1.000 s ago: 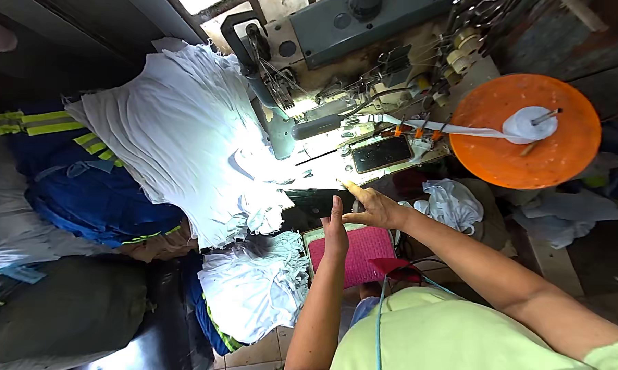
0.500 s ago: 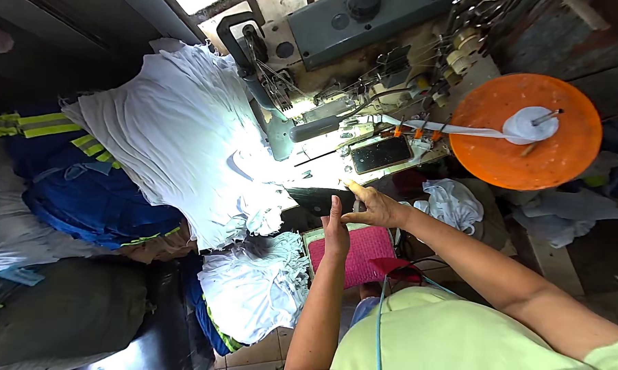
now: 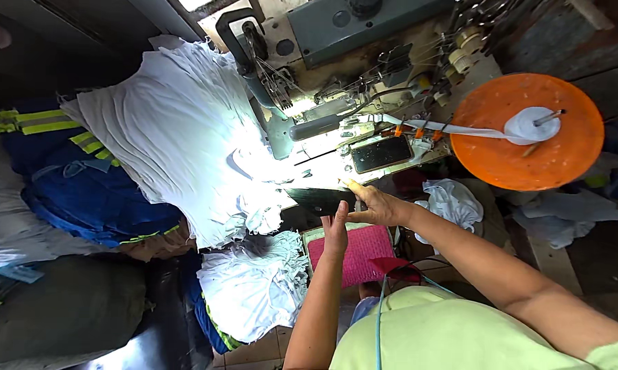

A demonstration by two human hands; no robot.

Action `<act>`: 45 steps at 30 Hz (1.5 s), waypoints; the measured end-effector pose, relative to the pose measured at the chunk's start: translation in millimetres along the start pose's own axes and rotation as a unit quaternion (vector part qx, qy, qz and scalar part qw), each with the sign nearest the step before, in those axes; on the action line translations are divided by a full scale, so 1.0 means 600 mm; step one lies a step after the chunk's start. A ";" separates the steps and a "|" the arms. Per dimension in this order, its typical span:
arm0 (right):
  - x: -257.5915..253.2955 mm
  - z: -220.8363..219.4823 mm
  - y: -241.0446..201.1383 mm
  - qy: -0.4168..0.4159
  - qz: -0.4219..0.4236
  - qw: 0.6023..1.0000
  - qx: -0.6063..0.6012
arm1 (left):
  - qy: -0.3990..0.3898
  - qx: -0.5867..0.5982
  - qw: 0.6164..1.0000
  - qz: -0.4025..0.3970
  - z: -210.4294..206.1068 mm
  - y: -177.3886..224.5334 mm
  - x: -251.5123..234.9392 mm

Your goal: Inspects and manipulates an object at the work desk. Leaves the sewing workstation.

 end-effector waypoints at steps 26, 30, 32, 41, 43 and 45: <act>0.007 0.012 -0.013 0.031 0.019 0.999 0.014 | 0.007 0.044 0.998 -0.051 -0.006 0.011 0.005; 0.009 0.012 -0.014 0.021 0.018 1.000 0.005 | 0.017 0.048 0.998 -0.048 -0.005 0.008 0.006; 0.009 0.013 -0.013 0.032 0.025 0.999 0.009 | 0.024 0.042 0.998 -0.041 -0.004 0.006 0.007; 0.011 0.009 -0.010 0.013 0.021 1.000 -0.002 | 0.017 0.035 0.998 -0.041 -0.003 0.005 0.010; 0.011 0.009 -0.008 0.003 0.017 1.000 -0.011 | 0.002 0.018 0.999 -0.036 0.000 -0.001 0.008; 0.010 0.013 -0.005 0.011 0.022 1.000 -0.016 | -0.019 -0.007 1.000 -0.019 0.001 -0.008 0.006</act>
Point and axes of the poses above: each hand's wrist, its own x-axis away from the middle knuckle, its own z-axis out of the back of the hand, y = z × x, the point moved 10 cm from there along -x, towards the middle knuckle, and after that the axes turned 14 degrees about y, right-handed, at the moved point
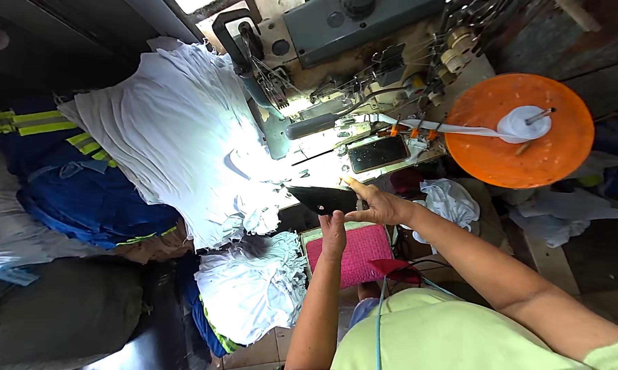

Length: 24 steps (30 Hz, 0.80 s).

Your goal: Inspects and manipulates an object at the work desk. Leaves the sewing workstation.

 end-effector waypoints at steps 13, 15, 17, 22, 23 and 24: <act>0.008 0.017 0.038 0.004 -0.149 0.982 -0.120 | -0.093 0.118 0.983 0.109 -0.040 0.009 -0.002; 0.013 0.009 0.039 0.001 -0.140 0.983 -0.119 | -0.026 0.090 0.989 0.115 -0.028 0.002 -0.008; 0.017 0.007 0.028 0.012 -0.092 0.994 -0.064 | 0.039 0.051 0.993 0.098 -0.009 0.000 -0.013; 0.023 -0.009 0.003 -0.008 -0.055 0.995 0.078 | 0.106 0.000 0.989 0.107 0.023 -0.012 0.003; 0.022 -0.009 0.004 -0.002 -0.052 0.995 0.083 | 0.102 0.001 0.990 0.102 0.020 -0.009 0.004; 0.020 -0.008 0.006 0.005 -0.049 0.995 0.084 | 0.096 0.000 0.991 0.095 0.015 -0.005 0.004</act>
Point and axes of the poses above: each hand's wrist, its own x-axis away from the middle knuckle, its own z-axis out of the back of the hand, y = z × x, the point moved 10 cm from there along -x, towards the middle knuckle, and after that the axes turned 14 degrees about y, right-handed, at the moved point
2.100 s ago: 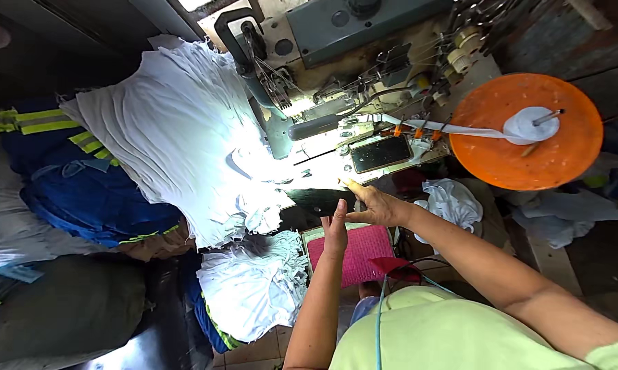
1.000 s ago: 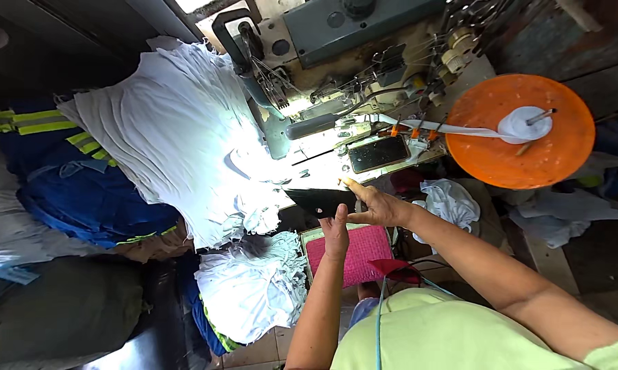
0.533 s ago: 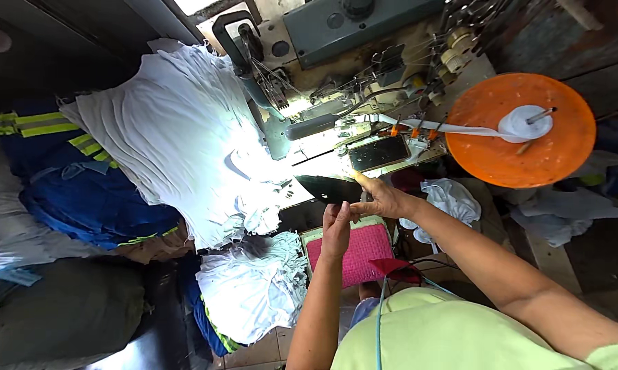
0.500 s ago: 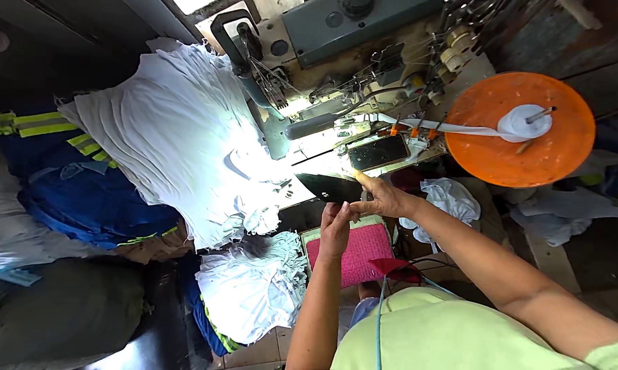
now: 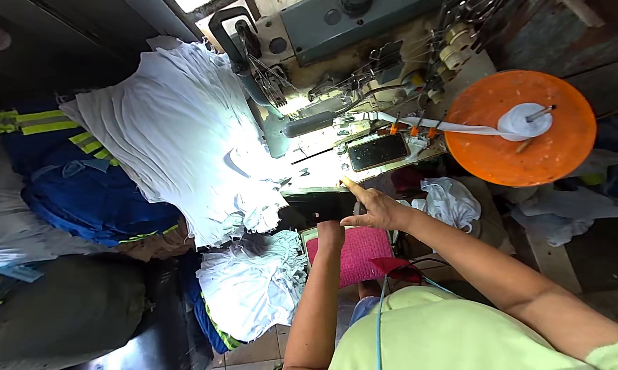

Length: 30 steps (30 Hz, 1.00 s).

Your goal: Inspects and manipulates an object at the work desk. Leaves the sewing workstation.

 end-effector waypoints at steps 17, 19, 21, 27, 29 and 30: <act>-0.005 0.001 0.008 -0.037 -0.022 0.996 -0.080 | 0.000 0.010 1.000 -0.020 -0.015 0.005 0.004; -0.004 0.001 0.010 -0.037 -0.022 0.996 -0.080 | 0.002 0.016 1.000 -0.015 -0.016 0.004 0.005; -0.003 0.000 0.010 -0.040 -0.024 0.996 -0.078 | 0.007 0.019 1.000 -0.016 -0.015 0.003 0.004; -0.004 0.005 0.007 -0.016 -0.008 0.998 -0.061 | 0.013 0.020 0.999 -0.023 -0.018 0.001 0.004; -0.003 0.006 0.006 -0.009 -0.005 0.999 -0.053 | 0.018 0.027 0.999 -0.025 -0.018 0.001 0.004; -0.003 0.007 0.005 -0.007 -0.003 0.999 -0.050 | 0.019 0.031 0.999 -0.022 -0.018 0.001 0.005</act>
Point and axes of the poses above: each hand's wrist, its own x-axis away from the middle knuckle, its own z-axis out of the back of the hand, y = z × x, the point moved 10 cm from there along -x, towards the middle knuckle, and after that the axes turned 14 degrees about y, right-handed, at the moved point
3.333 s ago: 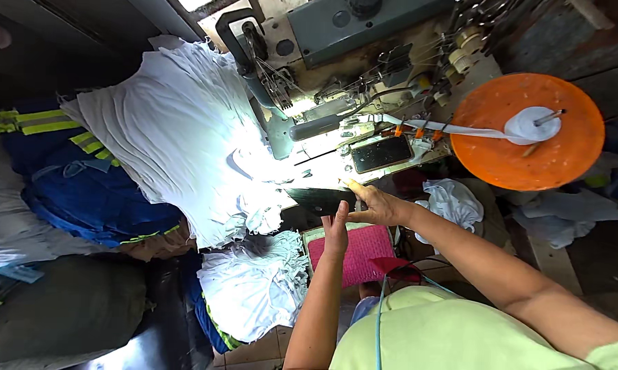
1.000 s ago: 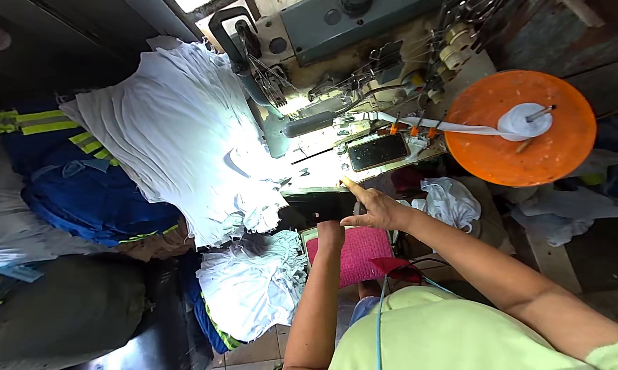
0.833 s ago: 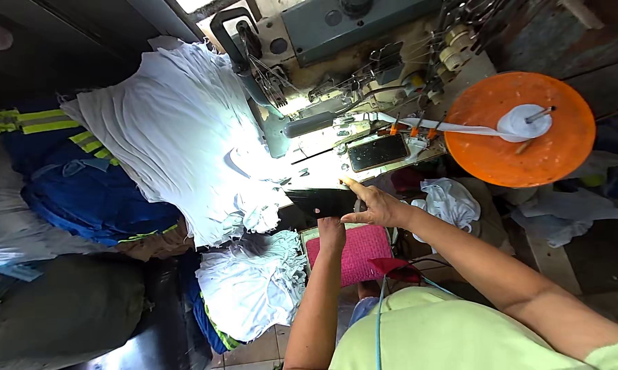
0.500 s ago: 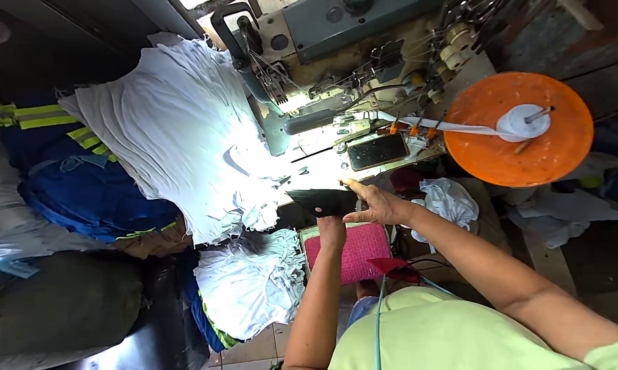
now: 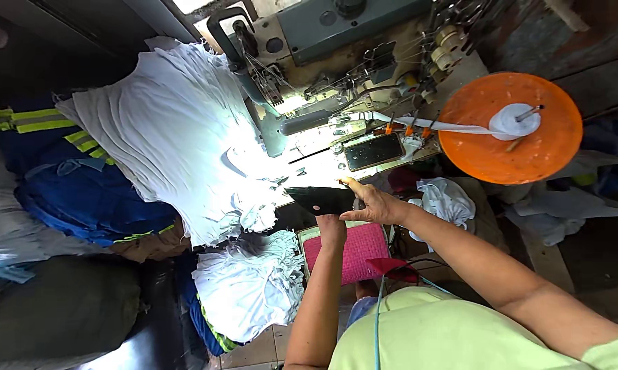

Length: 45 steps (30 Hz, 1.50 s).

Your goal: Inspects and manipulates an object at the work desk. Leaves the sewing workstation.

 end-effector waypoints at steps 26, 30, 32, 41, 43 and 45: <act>-0.004 0.003 -0.005 -0.013 0.040 0.999 0.019 | 0.002 -0.022 1.000 0.021 0.001 0.000 0.007; -0.004 0.003 -0.004 -0.007 0.033 0.999 0.010 | 0.005 -0.023 1.000 0.020 0.000 0.003 0.004; -0.004 0.002 -0.003 -0.006 0.030 0.999 0.008 | 0.001 -0.023 0.999 0.022 -0.002 0.004 0.002; -0.009 0.007 0.009 0.018 0.018 1.000 0.003 | -0.014 -0.007 1.000 0.014 -0.015 0.011 0.005; -0.007 0.008 0.007 0.014 0.020 1.000 0.012 | -0.013 -0.005 1.000 0.011 -0.015 0.011 0.009; -0.006 0.007 0.000 0.011 0.025 0.999 0.023 | -0.010 -0.014 1.000 0.015 -0.009 0.010 0.009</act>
Point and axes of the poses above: each hand's wrist, its own x-axis away from the middle knuckle, its own z-axis out of the back of the hand, y = z × x, the point moved 10 cm from there along -x, towards the middle knuckle, and after that the axes turned 14 degrees about y, right-handed, at the moved point
